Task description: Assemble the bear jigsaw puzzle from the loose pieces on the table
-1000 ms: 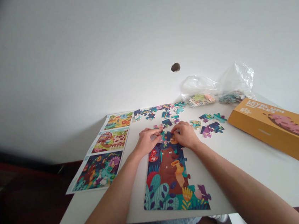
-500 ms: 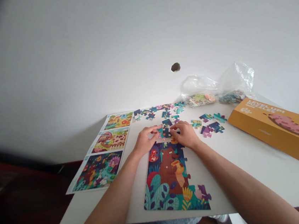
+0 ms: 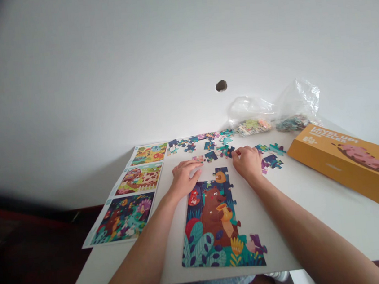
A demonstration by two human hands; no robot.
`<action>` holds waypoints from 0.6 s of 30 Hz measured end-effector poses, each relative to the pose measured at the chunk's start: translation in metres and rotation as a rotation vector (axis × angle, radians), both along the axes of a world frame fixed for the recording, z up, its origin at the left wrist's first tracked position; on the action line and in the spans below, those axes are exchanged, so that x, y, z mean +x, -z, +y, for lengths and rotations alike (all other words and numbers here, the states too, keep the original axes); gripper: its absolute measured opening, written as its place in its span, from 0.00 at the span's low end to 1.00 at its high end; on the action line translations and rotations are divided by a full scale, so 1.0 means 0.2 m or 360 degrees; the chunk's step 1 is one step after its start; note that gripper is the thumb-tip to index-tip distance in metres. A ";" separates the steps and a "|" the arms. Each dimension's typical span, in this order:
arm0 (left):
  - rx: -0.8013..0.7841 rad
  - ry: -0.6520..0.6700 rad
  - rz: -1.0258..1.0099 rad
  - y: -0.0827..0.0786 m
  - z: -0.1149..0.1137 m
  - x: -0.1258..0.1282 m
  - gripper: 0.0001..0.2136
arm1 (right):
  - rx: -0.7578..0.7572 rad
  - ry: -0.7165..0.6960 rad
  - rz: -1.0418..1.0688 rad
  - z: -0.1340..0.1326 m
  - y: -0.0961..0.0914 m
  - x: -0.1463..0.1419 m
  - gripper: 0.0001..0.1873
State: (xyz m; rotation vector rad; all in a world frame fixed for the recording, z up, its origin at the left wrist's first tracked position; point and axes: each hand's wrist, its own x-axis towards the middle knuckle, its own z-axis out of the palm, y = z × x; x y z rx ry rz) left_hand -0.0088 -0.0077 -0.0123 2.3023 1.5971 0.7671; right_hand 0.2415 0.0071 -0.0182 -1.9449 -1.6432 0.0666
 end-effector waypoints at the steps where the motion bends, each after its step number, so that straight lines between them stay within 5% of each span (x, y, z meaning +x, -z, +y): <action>1: -0.0002 -0.0021 0.0009 0.00 0.00 0.00 0.10 | -0.0011 0.0041 -0.0032 0.00 0.00 0.01 0.16; 6: -0.0030 -0.0044 0.0078 0.00 0.00 0.00 0.11 | -0.0030 0.0095 -0.0166 0.00 -0.02 0.02 0.24; 12: -0.0047 0.0267 0.0260 0.00 -0.01 0.02 0.18 | -0.0064 -0.0848 -0.0332 -0.02 -0.02 -0.08 0.24; 18: -0.0092 0.0251 0.0292 -0.01 0.00 0.03 0.18 | -0.0154 -0.0924 -0.0350 -0.01 0.04 -0.11 0.25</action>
